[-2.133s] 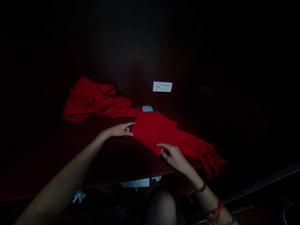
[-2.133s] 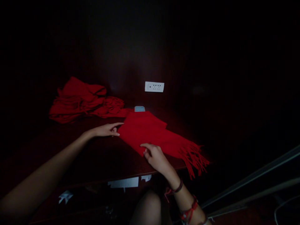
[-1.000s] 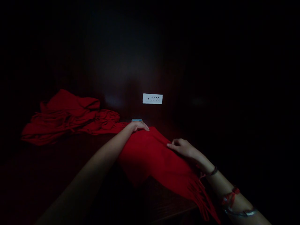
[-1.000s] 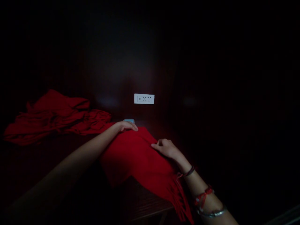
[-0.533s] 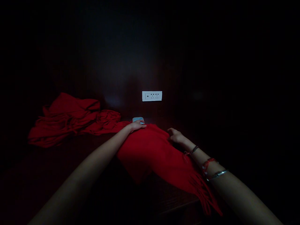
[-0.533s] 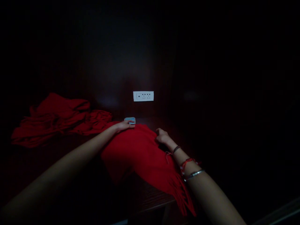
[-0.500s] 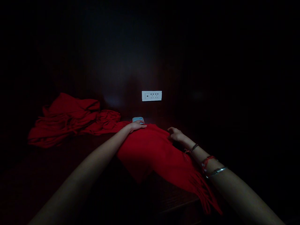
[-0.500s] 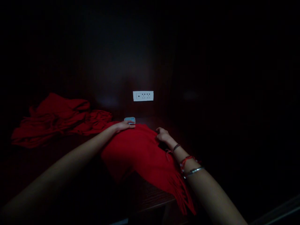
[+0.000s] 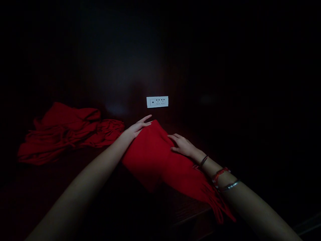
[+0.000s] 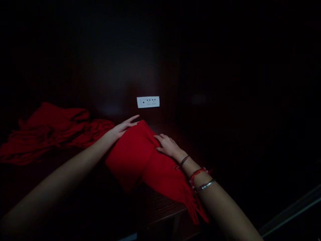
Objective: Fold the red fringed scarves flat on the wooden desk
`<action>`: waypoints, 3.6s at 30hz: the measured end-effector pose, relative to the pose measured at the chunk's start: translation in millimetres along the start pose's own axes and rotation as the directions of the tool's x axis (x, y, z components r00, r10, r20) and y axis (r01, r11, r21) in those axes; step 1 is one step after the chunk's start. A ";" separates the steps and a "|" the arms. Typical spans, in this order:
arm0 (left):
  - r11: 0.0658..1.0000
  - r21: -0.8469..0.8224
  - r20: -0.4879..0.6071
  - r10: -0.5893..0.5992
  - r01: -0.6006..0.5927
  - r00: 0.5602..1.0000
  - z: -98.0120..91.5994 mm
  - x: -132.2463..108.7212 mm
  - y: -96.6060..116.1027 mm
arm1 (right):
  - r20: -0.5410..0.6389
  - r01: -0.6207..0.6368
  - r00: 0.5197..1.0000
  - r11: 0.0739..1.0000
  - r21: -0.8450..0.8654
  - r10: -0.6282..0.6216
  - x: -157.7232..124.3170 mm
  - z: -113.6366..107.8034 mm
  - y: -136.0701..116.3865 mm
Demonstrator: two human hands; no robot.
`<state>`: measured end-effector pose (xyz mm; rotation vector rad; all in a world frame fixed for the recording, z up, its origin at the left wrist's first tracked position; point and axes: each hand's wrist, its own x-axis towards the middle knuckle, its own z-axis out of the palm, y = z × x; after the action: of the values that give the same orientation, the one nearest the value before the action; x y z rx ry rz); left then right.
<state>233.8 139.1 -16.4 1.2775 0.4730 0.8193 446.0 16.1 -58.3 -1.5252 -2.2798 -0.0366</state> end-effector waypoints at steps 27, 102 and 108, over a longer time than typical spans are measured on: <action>0.362 0.915 -0.235 0.108 0.181 0.966 -28.4 -71.3 -39.9 | 0.180 -0.153 0.973 0.988 0.038 0.144 -9.3 -7.0 21.0; 0.114 0.992 -0.094 0.339 0.058 0.936 -42.2 -155.0 -24.5 | 0.102 -0.329 0.938 0.943 -0.050 0.332 -4.5 25.8 -98.5; 0.031 0.987 -0.159 0.222 0.156 0.962 -49.8 -121.8 -51.7 | 0.000 -0.354 0.935 0.935 -0.040 0.354 15.6 17.9 -92.8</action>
<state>134.2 75.2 -93.7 2.5665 1.4781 0.6242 352.5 -3.6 -51.4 -1.9366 -1.9851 0.0245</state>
